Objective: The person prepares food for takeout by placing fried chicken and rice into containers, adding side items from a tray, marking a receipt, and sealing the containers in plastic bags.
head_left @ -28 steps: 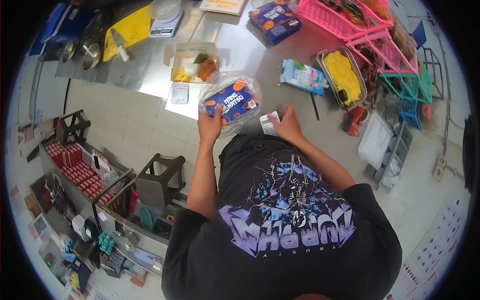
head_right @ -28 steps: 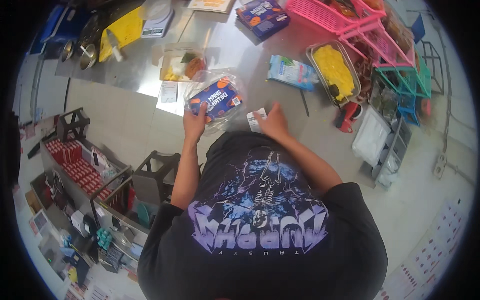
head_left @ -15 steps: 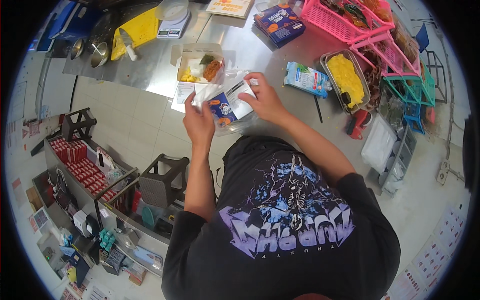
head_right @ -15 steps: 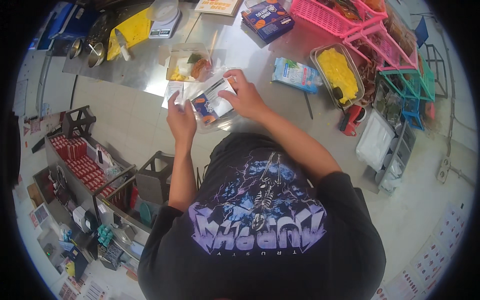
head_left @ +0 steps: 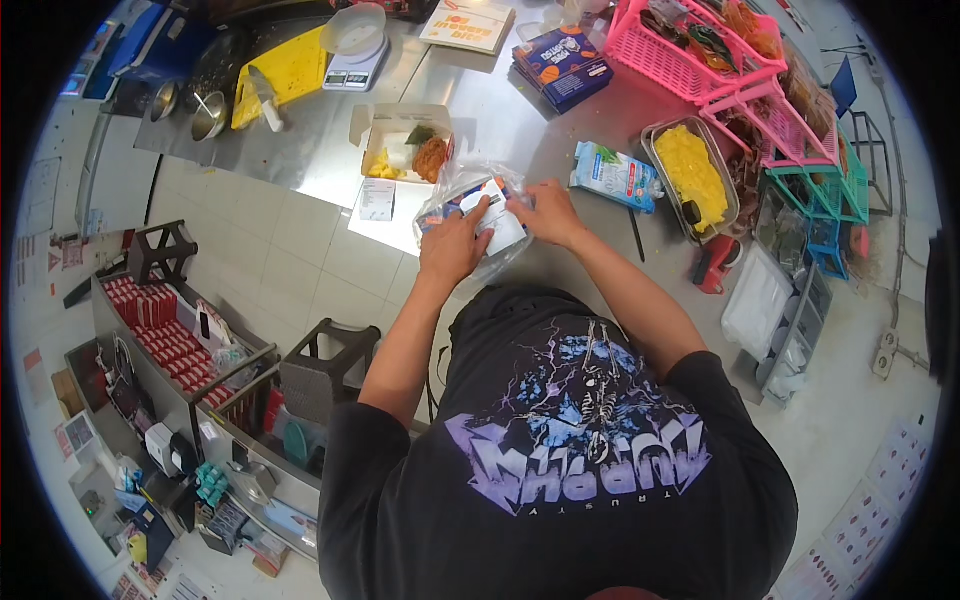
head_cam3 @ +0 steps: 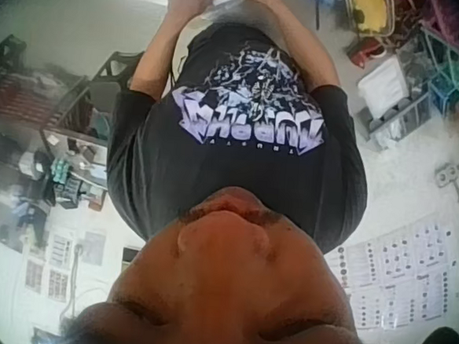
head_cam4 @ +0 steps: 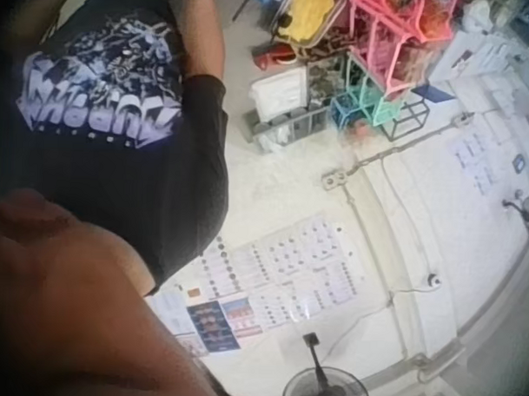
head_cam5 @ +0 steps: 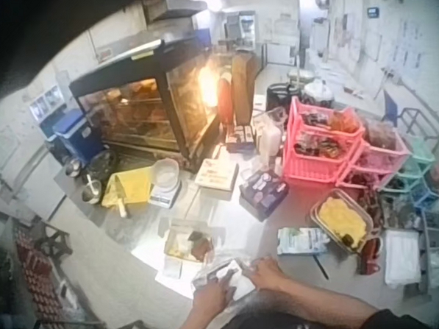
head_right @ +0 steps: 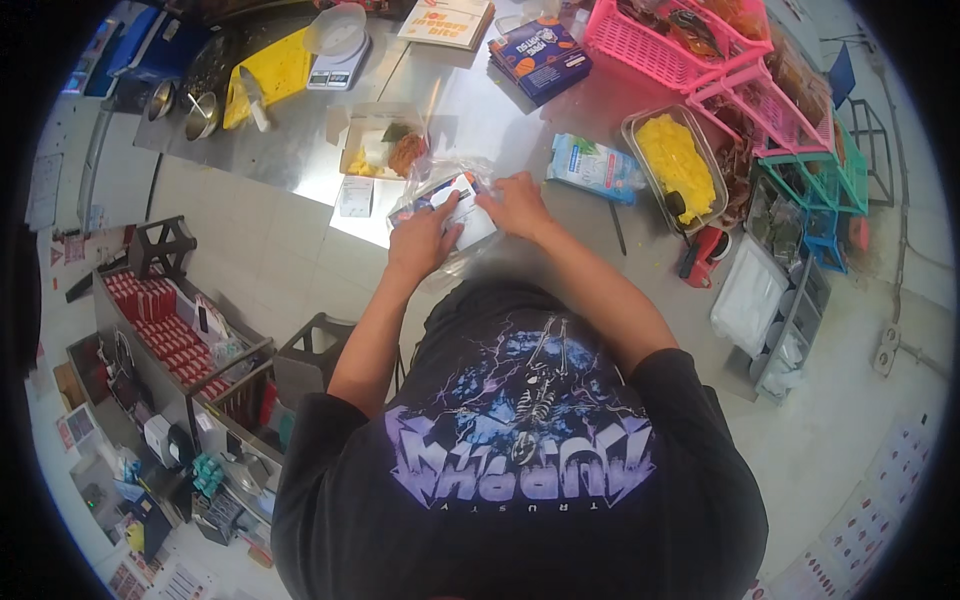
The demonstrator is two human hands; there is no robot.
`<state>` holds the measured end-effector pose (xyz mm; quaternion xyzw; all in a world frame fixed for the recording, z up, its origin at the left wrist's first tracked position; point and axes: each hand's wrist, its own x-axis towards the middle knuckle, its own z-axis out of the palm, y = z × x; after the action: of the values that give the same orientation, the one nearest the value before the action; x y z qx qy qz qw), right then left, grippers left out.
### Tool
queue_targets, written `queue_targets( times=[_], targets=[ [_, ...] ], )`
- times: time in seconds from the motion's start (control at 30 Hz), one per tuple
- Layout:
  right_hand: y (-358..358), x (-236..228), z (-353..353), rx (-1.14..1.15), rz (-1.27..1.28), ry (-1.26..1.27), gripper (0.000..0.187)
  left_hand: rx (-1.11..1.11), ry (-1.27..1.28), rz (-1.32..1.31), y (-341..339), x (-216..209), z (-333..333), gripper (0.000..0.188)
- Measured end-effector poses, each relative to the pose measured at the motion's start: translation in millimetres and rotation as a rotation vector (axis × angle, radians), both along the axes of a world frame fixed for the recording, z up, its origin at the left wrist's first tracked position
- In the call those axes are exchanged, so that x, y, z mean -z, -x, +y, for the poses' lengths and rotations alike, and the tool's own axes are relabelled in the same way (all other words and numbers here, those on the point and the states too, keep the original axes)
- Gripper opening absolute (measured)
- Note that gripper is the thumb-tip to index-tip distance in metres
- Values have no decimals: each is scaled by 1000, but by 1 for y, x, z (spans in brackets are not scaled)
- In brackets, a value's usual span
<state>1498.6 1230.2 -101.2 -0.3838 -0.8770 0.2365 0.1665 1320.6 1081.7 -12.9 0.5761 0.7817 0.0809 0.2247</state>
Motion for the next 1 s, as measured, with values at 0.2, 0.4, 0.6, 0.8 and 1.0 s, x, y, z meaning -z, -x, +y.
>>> queue_targets(
  times=[0.2, 0.4, 0.6, 0.8, 1.0],
  targets=[
    [-23, -39, 30, 350, 380, 673, 32, 39, 65, -26, 3, -11, 11, 74],
    [0, -220, -18, -50, 350, 984, 17, 104, 116, 26, 5, -25, 16, 72],
    [-31, -213, 2, -292, 294, 692, 38, 93, 68, 11, 4, -3, 10, 65],
    [-20, -121, 11, -394, 138, 105, 72, 47, 26, -41, -14, 1, 8, 65],
    [21, -58, 12, -471, -108, 65, 50, -145, -246, -227, 17, -24, -22, 58]
  ],
)
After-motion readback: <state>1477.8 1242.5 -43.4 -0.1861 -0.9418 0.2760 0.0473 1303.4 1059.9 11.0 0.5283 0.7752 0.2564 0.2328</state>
